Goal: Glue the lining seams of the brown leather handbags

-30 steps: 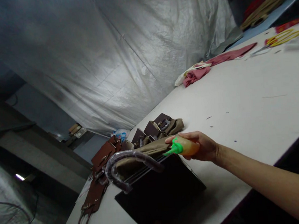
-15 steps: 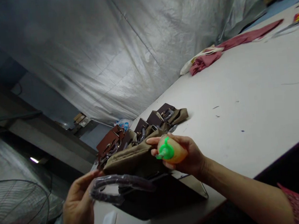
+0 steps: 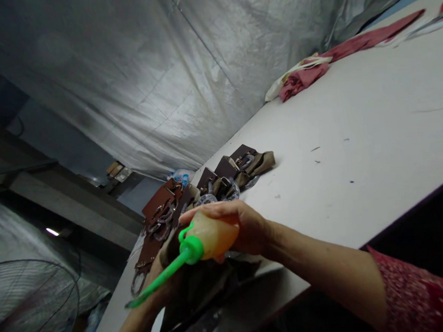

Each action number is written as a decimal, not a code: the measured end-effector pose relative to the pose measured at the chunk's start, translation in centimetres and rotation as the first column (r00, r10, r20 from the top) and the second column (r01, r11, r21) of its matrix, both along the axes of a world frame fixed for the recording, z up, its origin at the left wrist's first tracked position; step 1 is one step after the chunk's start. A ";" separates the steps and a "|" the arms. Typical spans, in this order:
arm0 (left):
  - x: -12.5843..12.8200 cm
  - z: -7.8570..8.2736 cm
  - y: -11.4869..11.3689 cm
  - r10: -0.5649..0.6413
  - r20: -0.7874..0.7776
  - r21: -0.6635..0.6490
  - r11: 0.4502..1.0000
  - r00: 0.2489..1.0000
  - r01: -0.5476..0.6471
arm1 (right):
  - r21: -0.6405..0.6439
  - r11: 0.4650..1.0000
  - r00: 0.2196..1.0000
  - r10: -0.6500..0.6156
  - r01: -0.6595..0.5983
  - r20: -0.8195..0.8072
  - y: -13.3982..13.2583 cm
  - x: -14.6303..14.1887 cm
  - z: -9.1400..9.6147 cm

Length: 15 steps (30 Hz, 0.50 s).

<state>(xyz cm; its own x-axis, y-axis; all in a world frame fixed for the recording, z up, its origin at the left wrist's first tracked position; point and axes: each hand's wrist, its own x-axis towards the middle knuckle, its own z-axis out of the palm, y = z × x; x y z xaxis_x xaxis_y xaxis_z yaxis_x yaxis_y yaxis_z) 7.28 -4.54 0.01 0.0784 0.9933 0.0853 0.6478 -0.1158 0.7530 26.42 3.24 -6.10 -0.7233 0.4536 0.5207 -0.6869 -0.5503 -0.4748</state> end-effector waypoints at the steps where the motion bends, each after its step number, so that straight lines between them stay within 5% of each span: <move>1: -1.0 -0.9 -0.3 0.051 -0.001 0.021 0.999 0.999 -0.051 | -0.029 0.999 0.999 -0.038 0.038 -0.014 0.1 1.1 0.1; 3: -3.0 -2.5 -0.9 0.153 0.008 0.060 0.986 0.988 -0.153 | -0.149 0.976 0.987 -0.158 0.156 0.000 0.4 3.4 0.0; 6: -4.6 -4.3 -1.7 0.207 0.022 0.113 0.972 0.978 -0.208 | -0.366 0.875 0.949 -0.292 0.315 0.120 0.9 6.0 -1.5; 9: -4.4 -5.0 -2.1 0.219 0.058 0.169 0.959 0.974 -0.225 | -0.470 0.790 0.916 -0.292 0.394 0.277 0.8 6.9 -3.9; 15: -3.7 -4.7 -2.4 0.406 0.141 0.172 0.888 0.903 -0.426 | -0.464 0.822 0.916 -0.159 0.330 0.369 -0.9 5.4 -7.6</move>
<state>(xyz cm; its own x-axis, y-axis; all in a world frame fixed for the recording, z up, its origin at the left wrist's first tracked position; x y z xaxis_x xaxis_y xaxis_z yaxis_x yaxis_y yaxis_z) 3.63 -6.90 -4.73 -0.3569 0.8958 0.2647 0.5923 -0.0020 0.8057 31.86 2.39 -13.68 -0.6323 0.7726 -0.0578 -0.7015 -0.6026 -0.3806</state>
